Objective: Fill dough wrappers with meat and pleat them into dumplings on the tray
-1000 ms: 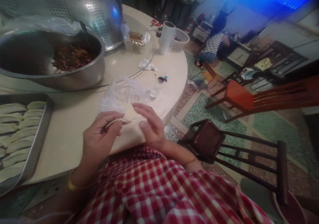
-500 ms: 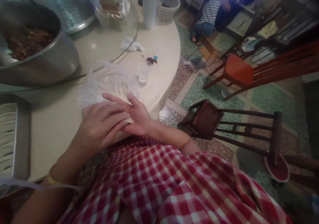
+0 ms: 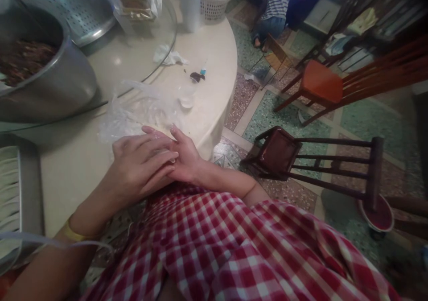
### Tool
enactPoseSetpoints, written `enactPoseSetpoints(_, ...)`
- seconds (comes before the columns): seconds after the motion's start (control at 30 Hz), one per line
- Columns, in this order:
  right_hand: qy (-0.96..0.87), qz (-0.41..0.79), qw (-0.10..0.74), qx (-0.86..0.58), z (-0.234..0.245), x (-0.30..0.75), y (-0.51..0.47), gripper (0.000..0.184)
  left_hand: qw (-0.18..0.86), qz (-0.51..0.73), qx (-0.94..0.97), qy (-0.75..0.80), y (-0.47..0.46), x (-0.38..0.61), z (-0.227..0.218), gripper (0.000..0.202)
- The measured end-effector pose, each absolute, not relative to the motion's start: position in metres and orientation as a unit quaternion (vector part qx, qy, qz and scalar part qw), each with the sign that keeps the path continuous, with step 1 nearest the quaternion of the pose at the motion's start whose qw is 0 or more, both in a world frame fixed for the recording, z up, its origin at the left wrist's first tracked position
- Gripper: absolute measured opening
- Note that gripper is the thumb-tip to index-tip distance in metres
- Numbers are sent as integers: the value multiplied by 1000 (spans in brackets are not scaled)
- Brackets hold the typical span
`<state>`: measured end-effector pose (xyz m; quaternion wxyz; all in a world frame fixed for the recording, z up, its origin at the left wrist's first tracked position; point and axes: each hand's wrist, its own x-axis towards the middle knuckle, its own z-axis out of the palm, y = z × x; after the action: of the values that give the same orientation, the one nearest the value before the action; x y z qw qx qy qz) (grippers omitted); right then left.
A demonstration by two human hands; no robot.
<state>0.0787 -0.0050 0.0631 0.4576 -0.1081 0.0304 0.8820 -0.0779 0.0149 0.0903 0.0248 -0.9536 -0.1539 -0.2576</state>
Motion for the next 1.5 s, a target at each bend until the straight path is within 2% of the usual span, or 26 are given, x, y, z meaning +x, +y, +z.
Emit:
enactPoseSetpoints(0.13, 43, 876, 461, -133, 68, 78, -6, 57, 69, -260, -951, -155, 13, -74, 88, 14)
enactPoseSetpoints(0.37, 49, 885, 450, -109, 61, 78, -5, 60, -8, -265, -952, -152, 18, -77, 83, 15)
enactPoseSetpoints(0.47, 37, 880, 459, -114, 59, 79, -5, 61, -20, -265, -947, -183, 16, -83, 83, 29)
enactPoseSetpoints(0.73, 41, 879, 461, -113, 66, 78, -10, 60, 27, -296, -934, -198, 12, -87, 78, 12)
enactPoseSetpoints(0.93, 36, 882, 463, -85, 60, 77, -13, 58, 31, -310, -932, -187, 10, -84, 76, 13)
enactPoseSetpoints(1.07, 37, 882, 464, -76, 56, 75, -12, 57, 21, -302, -933, -193, 9, -83, 77, 22)
enactPoseSetpoints(1.33, 55, 880, 456, -119, 57, 72, -11, 54, 15, -291, -938, -185, 9, -81, 74, 11)
enactPoseSetpoints(1.5, 49, 880, 459, -113, 59, 72, -12, 53, -14, -286, -939, -187, 10, -82, 73, 19)
